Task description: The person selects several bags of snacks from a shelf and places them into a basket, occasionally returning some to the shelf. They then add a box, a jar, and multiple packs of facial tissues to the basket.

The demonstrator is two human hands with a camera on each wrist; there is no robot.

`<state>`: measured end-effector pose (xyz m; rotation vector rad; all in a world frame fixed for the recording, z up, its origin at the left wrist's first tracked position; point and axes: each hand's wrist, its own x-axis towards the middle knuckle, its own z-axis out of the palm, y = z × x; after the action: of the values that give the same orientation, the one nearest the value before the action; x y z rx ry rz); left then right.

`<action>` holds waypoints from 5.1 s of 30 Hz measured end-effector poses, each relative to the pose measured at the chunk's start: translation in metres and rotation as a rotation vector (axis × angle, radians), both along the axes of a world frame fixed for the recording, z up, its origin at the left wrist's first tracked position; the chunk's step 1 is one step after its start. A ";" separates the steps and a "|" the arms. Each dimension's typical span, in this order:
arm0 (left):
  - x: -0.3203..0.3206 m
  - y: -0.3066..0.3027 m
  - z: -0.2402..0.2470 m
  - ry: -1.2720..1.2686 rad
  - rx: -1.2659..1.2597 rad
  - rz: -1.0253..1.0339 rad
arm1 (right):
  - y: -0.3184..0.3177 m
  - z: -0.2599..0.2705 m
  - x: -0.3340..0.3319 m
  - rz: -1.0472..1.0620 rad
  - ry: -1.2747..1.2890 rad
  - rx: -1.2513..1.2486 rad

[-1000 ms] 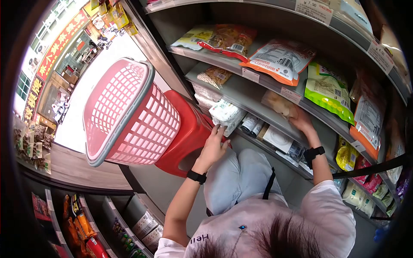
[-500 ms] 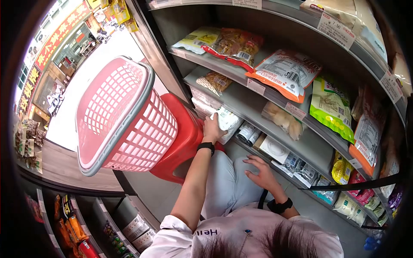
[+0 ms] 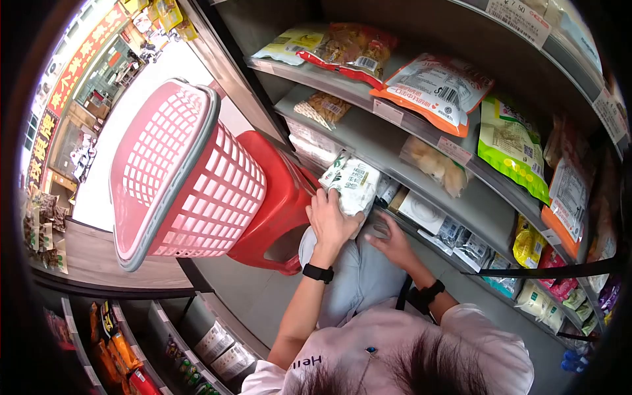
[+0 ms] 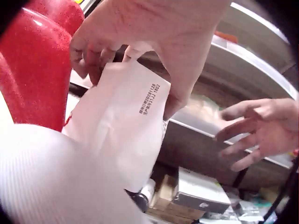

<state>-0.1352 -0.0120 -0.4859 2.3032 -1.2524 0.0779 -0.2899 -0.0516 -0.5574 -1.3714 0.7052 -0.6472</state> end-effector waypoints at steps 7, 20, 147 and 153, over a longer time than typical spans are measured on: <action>-0.033 0.027 0.030 -0.088 0.049 -0.191 | -0.016 -0.018 0.041 0.174 -0.539 1.183; -0.016 0.146 0.100 -0.079 -0.478 -0.280 | 0.056 0.119 0.037 0.220 -0.691 0.351; 0.027 0.180 0.196 0.051 -0.550 -0.188 | 0.000 0.036 0.053 0.437 -0.061 -0.234; 0.004 0.130 0.086 0.562 -0.038 -0.300 | -0.037 -0.077 -0.049 0.018 0.368 -0.095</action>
<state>-0.1307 0.1177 -0.4000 1.8826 -1.2502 -0.6003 -0.3392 -0.0888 -0.6347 -1.6040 0.9617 -0.4206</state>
